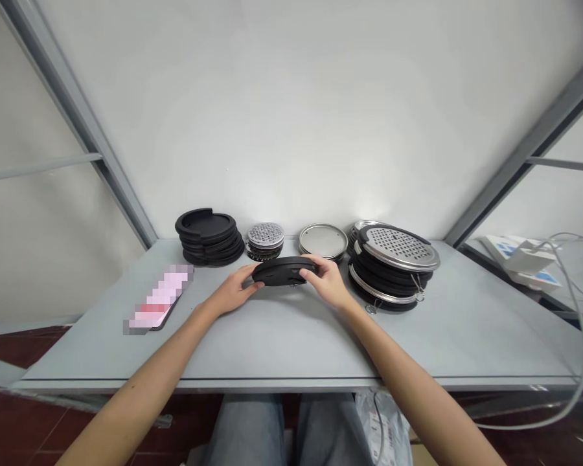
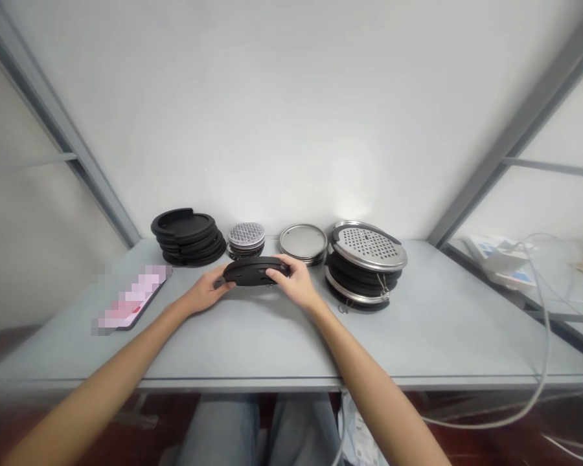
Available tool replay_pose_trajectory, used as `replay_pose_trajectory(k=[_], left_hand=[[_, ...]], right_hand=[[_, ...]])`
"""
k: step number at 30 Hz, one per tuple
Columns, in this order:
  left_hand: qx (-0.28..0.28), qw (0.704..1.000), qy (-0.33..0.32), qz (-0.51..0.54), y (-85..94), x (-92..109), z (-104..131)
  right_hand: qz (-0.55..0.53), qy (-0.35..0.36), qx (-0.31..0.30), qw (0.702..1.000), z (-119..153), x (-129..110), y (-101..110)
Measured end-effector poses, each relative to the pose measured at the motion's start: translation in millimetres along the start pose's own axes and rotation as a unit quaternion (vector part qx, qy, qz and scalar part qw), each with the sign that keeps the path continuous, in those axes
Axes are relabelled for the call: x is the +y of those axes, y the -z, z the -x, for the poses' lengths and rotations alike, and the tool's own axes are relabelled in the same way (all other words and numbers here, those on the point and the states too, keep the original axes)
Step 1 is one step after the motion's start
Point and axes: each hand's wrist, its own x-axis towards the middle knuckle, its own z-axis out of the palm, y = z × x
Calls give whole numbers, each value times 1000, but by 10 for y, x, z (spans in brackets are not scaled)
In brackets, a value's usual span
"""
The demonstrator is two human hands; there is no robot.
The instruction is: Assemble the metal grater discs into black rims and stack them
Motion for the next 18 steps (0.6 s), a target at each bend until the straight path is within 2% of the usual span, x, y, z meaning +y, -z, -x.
replay_pose_trajectory(k=[4, 7, 12, 15, 18], left_hand=[[6, 999, 33, 34, -39, 50, 6], [43, 998, 27, 33, -38, 76, 15], [112, 991, -75, -24, -11, 117, 29], [108, 982, -138, -69, -23, 165, 33], [84, 978, -160, -104, -49, 197, 35]], right_hand=[[0, -3, 1, 1000, -9, 14, 53], [86, 73, 12, 993, 19, -47, 94], [226, 197, 9, 954, 89, -175, 21], [275, 246, 13, 929, 128, -192, -99], [306, 257, -39, 916, 160, -183, -179]])
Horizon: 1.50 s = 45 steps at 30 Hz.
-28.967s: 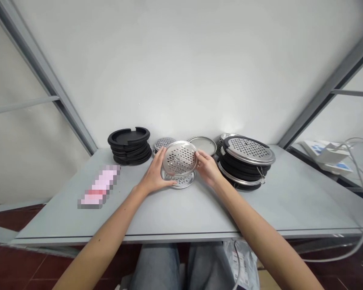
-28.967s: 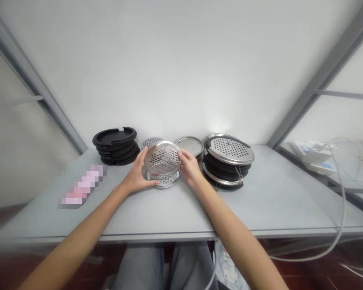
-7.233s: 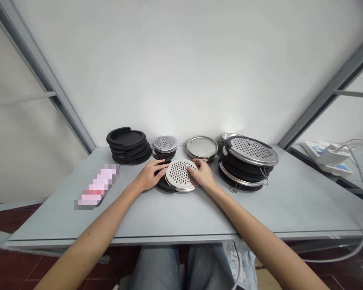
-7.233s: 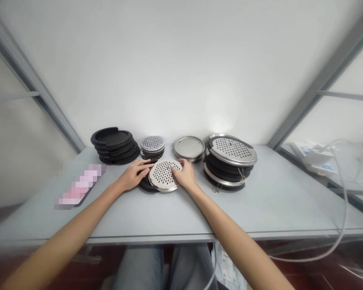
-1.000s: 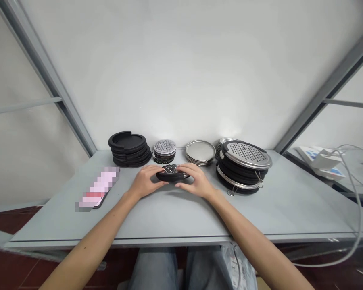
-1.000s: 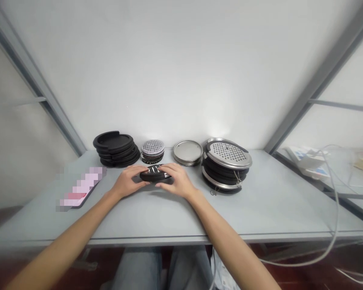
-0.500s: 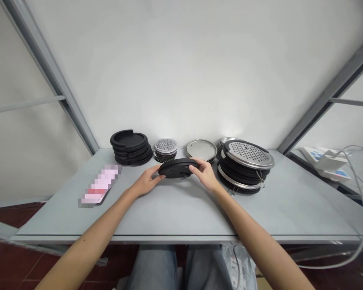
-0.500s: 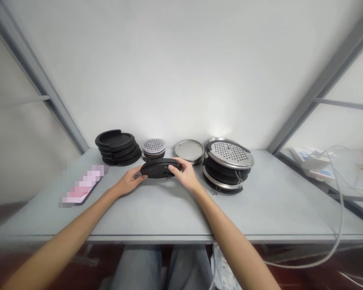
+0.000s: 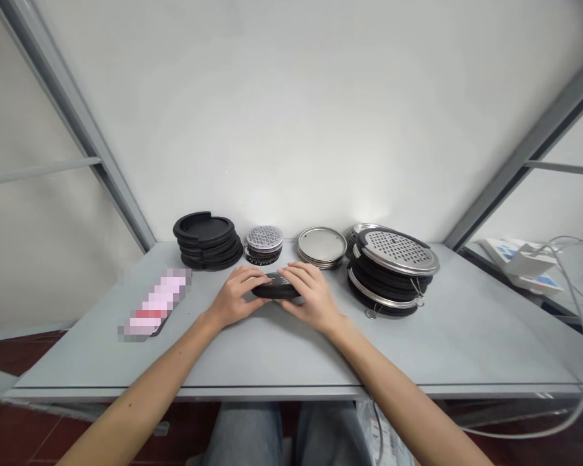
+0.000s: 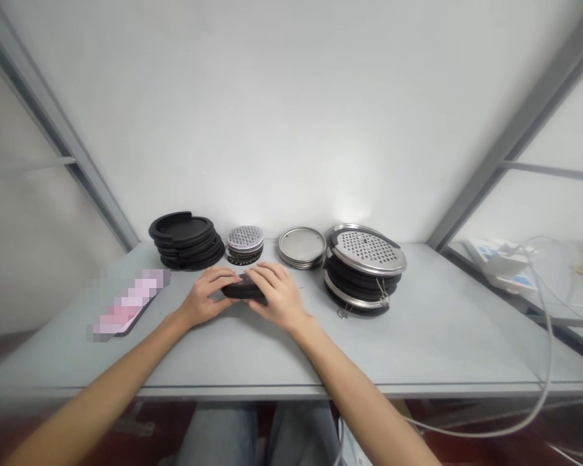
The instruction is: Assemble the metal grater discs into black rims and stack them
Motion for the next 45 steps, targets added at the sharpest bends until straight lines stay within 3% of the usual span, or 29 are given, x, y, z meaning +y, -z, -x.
replay_pose_trajectory(k=[5, 11, 14, 27, 31, 34, 36, 39, 45], left_hand=[[-13, 1000, 6, -9, 3, -10, -1], [53, 995, 88, -2, 95, -117, 15], [59, 991, 123, 8, 102, -192, 46], [61, 982, 175, 25, 86, -236, 70], [57, 982, 180, 15, 67, -272, 86], [54, 982, 184, 7, 57, -291, 94], [52, 982, 184, 5, 46, -300, 98], [51, 981, 185, 9, 24, -310, 99], [29, 982, 187, 6, 10, -294, 87]], right_hand=[[-23, -11, -126, 992, 23, 20, 12], [-42, -2, -178, 983, 42, 80, 11], [-39, 16, -190, 981, 61, 81, 30], [-74, -68, -116, 988, 274, -61, 461], [-47, -12, -63, 997, 285, -59, 623], [4, 44, 23, 999, 227, -20, 887], [53, 45, 93, 993, 147, 44, 1114], [147, 0, 151, 977, 12, 224, 1463], [239, -49, 106, 964, 42, 787, 1901]])
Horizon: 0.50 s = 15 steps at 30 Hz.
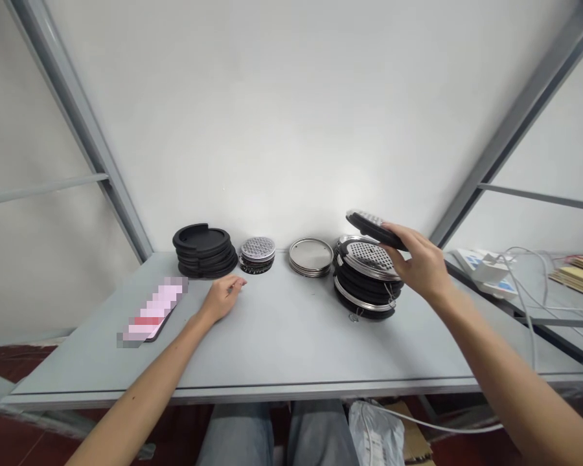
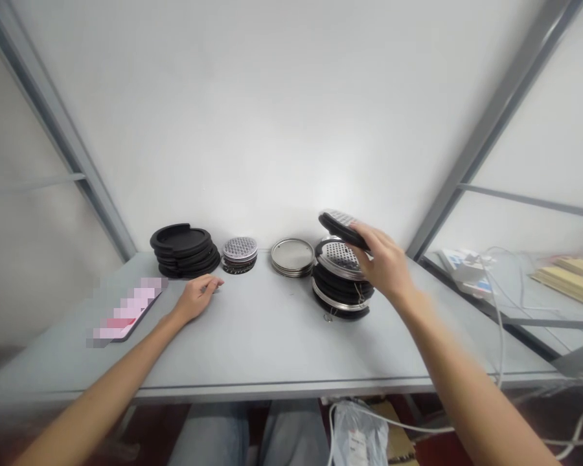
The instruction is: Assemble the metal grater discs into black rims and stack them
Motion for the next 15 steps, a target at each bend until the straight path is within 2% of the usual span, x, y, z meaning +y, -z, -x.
replay_pose_trajectory(k=[2, 5, 11, 15], left_hand=[[-3, 1000, 3, -2, 6, 11, 1], [-11, 1000, 8, -1, 10, 23, 1], [-20, 1000, 16, 8, -2, 30, -1], [-28, 999, 21, 7, -7, 16, 8]], right_hand=[[20, 4, -29, 999, 86, 158, -17], [39, 3, -53, 998, 221, 251, -37], [10, 12, -74, 997, 309, 162, -25], [-15, -15, -77, 997, 311, 129, -7]])
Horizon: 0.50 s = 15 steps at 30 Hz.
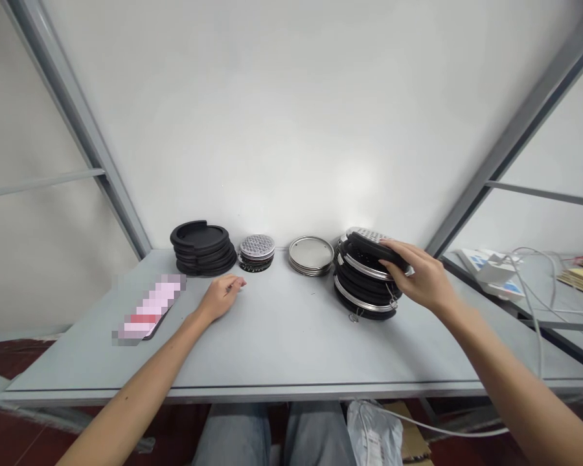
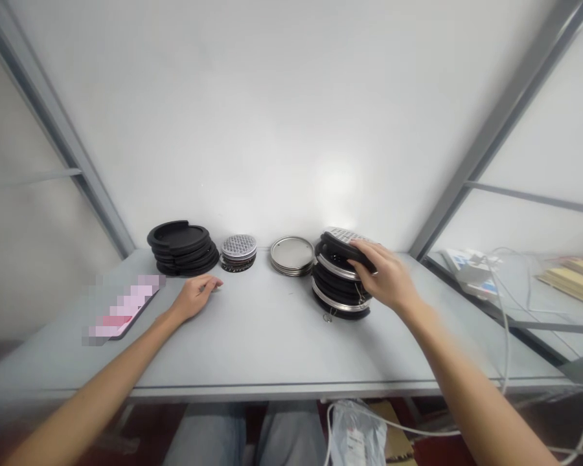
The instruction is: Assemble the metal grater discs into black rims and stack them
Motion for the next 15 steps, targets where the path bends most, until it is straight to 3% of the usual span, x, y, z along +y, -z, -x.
replay_pose_trajectory(k=[8, 15], left_hand=[[-3, 1000, 0, -3, 1, -30, -5], [-1, 1000, -1, -2, 1, -4, -16]], right_hand=[[-85, 8, -28, 996, -16, -91, 64], [-80, 15, 3, 997, -21, -139, 45]])
